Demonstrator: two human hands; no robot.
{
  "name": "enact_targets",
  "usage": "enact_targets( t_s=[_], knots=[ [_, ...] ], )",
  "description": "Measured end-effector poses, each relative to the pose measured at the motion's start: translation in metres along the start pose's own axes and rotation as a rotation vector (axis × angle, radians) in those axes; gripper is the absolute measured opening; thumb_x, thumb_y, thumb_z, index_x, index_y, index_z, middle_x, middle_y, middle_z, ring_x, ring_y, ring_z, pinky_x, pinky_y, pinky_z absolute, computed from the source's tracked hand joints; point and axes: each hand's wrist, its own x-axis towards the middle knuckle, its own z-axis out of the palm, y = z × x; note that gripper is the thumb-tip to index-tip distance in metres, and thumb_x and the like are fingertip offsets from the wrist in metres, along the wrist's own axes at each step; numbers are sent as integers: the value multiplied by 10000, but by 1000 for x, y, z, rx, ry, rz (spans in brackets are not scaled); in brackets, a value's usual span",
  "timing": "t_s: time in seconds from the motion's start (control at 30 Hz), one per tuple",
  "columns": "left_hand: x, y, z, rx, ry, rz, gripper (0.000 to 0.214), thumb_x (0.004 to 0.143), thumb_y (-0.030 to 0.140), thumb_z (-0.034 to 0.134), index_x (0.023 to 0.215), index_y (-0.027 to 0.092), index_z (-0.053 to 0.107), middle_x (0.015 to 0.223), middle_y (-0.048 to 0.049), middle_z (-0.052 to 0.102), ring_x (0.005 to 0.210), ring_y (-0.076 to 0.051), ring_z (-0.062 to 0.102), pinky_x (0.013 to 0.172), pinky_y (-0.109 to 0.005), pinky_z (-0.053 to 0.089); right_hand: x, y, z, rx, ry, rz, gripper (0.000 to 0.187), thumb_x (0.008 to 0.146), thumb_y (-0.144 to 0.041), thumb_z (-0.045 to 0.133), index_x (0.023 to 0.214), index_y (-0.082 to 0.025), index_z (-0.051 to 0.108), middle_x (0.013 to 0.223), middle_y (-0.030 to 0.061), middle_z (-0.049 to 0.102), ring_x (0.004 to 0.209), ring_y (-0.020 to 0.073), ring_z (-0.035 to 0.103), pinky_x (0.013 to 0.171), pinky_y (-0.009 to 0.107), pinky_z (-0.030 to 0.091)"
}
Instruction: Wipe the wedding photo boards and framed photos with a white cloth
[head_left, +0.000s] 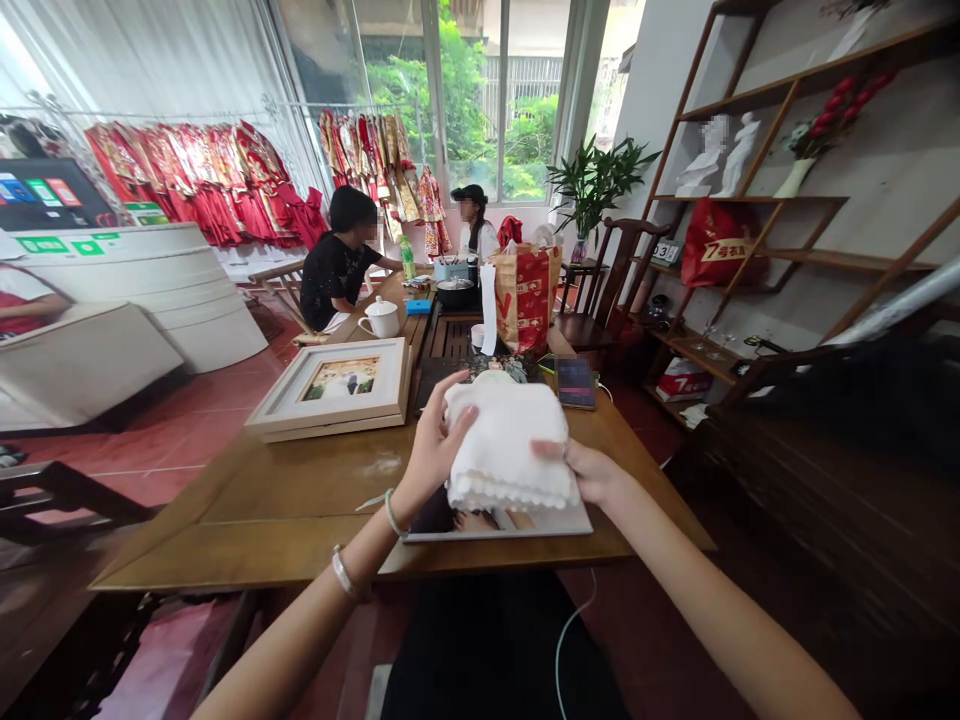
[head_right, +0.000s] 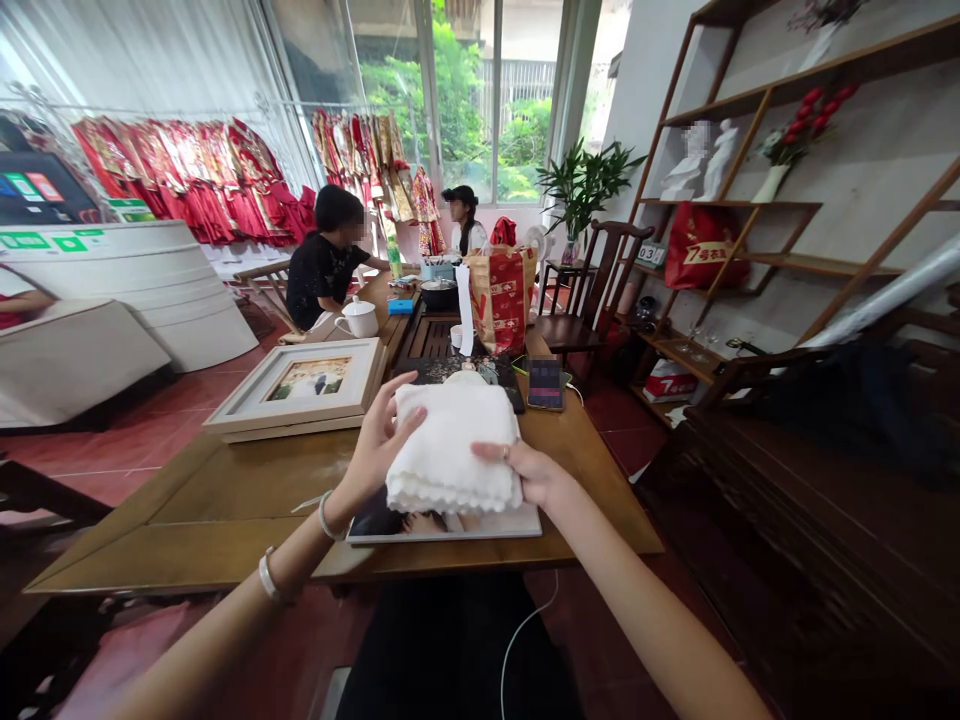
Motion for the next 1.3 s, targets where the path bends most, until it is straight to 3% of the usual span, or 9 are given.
enact_targets(
  t_s=[0.13, 0.2, 0.37, 0.5, 0.63, 0.77, 0.97, 1.17, 1.3],
  knots=[
    [-29, 7, 4, 23, -110, -84, 499, 824, 351, 619, 1287, 255, 459, 1014, -51, 633, 623, -117, 571, 501, -196, 457, -32, 9, -8, 156, -129, 226, 461, 581, -287, 793, 986, -117, 650, 933, 137, 734, 842, 285, 702, 807, 420, 558],
    [-43, 10, 6, -46, -104, -139, 607, 785, 342, 667, 1319, 267, 389, 1104, -74, 606, 734, -150, 621, 577, -224, 511, -45, 15, -11, 238, -145, 299, 454, 577, -254, 800, 985, -117, 656, 953, 129, 734, 864, 276, 699, 826, 397, 553],
    [-72, 17, 8, -270, -163, -420, 1069, 578, 301, 840, 1423, 280, 186, 1413, -159, 389, 1060, -255, 608, 810, -345, 543, -65, 30, -4, 316, -7, 194, 454, 621, -277, 797, 1031, -140, 659, 1006, 110, 724, 940, 279, 678, 885, 404, 528],
    [-79, 21, 7, -389, -316, -566, 776, 624, 303, 813, 1293, 183, 438, 1229, -143, 605, 1041, -286, 628, 792, -350, 542, -68, 31, 0, 325, -43, 213, 477, 590, -255, 801, 1029, -138, 656, 1012, 116, 721, 970, 294, 666, 900, 422, 513],
    [-73, 16, 4, -357, -250, -552, 636, 638, 328, 807, 1178, 162, 514, 1049, -112, 693, 895, -255, 675, 705, -320, 544, -60, 23, -2, 378, -156, 323, 339, 670, -257, 709, 974, -113, 664, 1032, 142, 713, 1055, 288, 631, 966, 420, 465],
    [-64, 13, 0, -430, -168, -487, 677, 635, 318, 810, 1199, 206, 452, 1062, -91, 676, 859, -211, 670, 713, -305, 532, -53, 19, -1, 364, -74, 299, 269, 650, -192, 694, 910, -126, 681, 970, 115, 734, 981, 279, 666, 951, 406, 481],
    [-62, 26, 0, -274, -256, -465, 490, 759, 435, 673, 1170, 197, 550, 1124, -80, 648, 1036, -255, 602, 831, -328, 495, -58, 26, 1, 205, 49, 110, 454, 644, -318, 789, 1054, -173, 659, 1038, 85, 719, 964, 268, 667, 866, 384, 535],
    [-70, 23, 19, 110, 72, -149, 290, 841, 381, 577, 1079, 216, 559, 980, -63, 652, 984, -248, 602, 869, -337, 448, -68, 20, 13, 172, 95, 101, 448, 606, -311, 816, 1008, -164, 684, 967, 78, 735, 909, 280, 681, 812, 386, 555],
    [-60, 20, 9, 224, -24, -96, 272, 851, 372, 562, 1073, 214, 549, 857, -39, 677, 816, -215, 640, 833, -345, 468, -66, 12, 11, 276, 219, 120, 366, 600, -310, 787, 909, -140, 691, 961, 113, 734, 899, 316, 686, 817, 431, 565]
  ],
)
